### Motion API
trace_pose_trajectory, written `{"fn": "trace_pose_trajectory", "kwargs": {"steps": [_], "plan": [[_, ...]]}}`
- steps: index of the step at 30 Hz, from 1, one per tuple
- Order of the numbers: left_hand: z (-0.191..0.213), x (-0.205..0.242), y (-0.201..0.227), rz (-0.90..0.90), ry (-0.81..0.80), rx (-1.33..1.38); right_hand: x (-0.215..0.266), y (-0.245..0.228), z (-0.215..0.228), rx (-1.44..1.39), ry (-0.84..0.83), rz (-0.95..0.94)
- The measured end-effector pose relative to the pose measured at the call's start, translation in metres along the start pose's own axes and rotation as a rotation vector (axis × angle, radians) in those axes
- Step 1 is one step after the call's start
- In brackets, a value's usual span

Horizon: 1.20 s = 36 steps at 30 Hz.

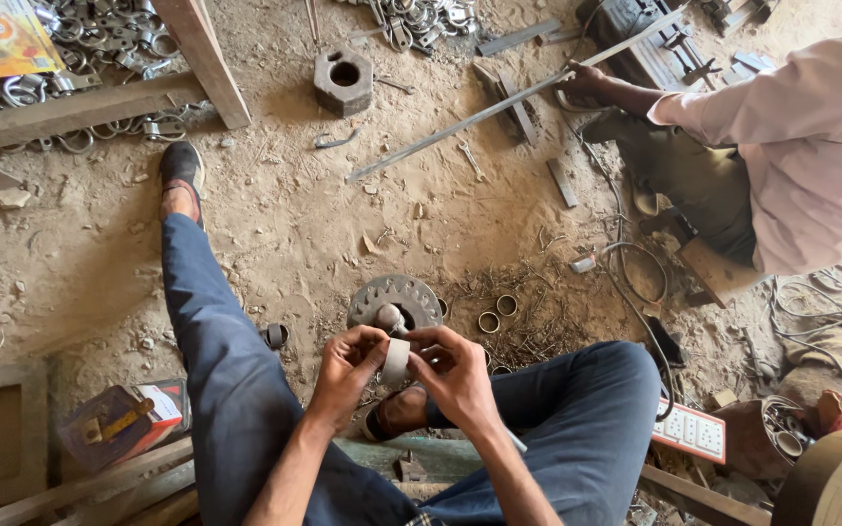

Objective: The person sits on the ground and uses a hammer to strike a cylindrical metal piece placed on a gear-like metal part. They repeatedly hit the metal piece, rotate it, and inspect it by hand while another person grinds metal in the background.

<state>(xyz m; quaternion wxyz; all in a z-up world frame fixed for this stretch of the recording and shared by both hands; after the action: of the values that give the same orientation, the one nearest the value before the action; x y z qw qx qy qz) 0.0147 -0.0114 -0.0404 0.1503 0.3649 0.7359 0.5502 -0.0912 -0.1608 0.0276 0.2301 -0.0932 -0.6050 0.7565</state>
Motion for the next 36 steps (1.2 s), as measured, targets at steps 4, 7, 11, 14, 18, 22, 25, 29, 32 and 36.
{"fn": "trace_pose_trajectory", "kwargs": {"steps": [4, 7, 11, 14, 18, 22, 25, 29, 32, 36], "plan": [[-0.003, 0.002, 0.005, 0.020, 0.016, 0.010, 0.000, -0.003, 0.003, 0.094, 0.046, 0.015], [-0.006, 0.002, 0.009, 0.005, -0.018, 0.034, 0.000, -0.003, 0.003, 0.140, 0.055, 0.004], [-0.004, 0.002, 0.008, -0.022, -0.037, -0.037, 0.002, 0.000, 0.002, 0.181, 0.049, -0.006], [-0.003, 0.000, 0.004, -0.047, -0.016, -0.066, 0.003, 0.002, 0.002, 0.100, 0.025, -0.082], [0.000, 0.001, -0.002, -0.077, -0.036, 0.026, 0.002, 0.008, -0.003, -0.037, -0.007, -0.123], [0.001, 0.001, -0.012, -0.014, -0.008, 0.016, 0.003, 0.022, -0.002, -0.144, -0.017, -0.142], [0.002, -0.002, -0.018, 0.023, -0.013, 0.057, 0.003, 0.030, -0.001, -0.230, -0.051, -0.192], [0.001, -0.004, -0.023, 0.023, -0.019, 0.121, 0.002, 0.031, -0.003, -0.278, -0.019, -0.273], [0.005, -0.001, -0.018, -0.010, 0.008, 0.047, 0.000, 0.023, -0.008, -0.171, 0.027, -0.197], [0.003, 0.000, -0.012, -0.008, -0.012, 0.028, 0.002, 0.016, -0.006, -0.037, 0.095, -0.007]]}}
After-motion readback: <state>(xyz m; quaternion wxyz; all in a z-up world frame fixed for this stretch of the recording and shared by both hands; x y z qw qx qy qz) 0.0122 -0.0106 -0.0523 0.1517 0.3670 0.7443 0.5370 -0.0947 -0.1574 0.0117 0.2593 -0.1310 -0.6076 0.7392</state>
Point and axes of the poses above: each hand's wrist, its own x-axis away from the middle knuckle, its own z-axis out of the back of the hand, y = z × x, the point moved 1 cm from there along -x, towards the middle knuckle, and after that the axes turned 2 degrees about x, right-handed, at the moved point
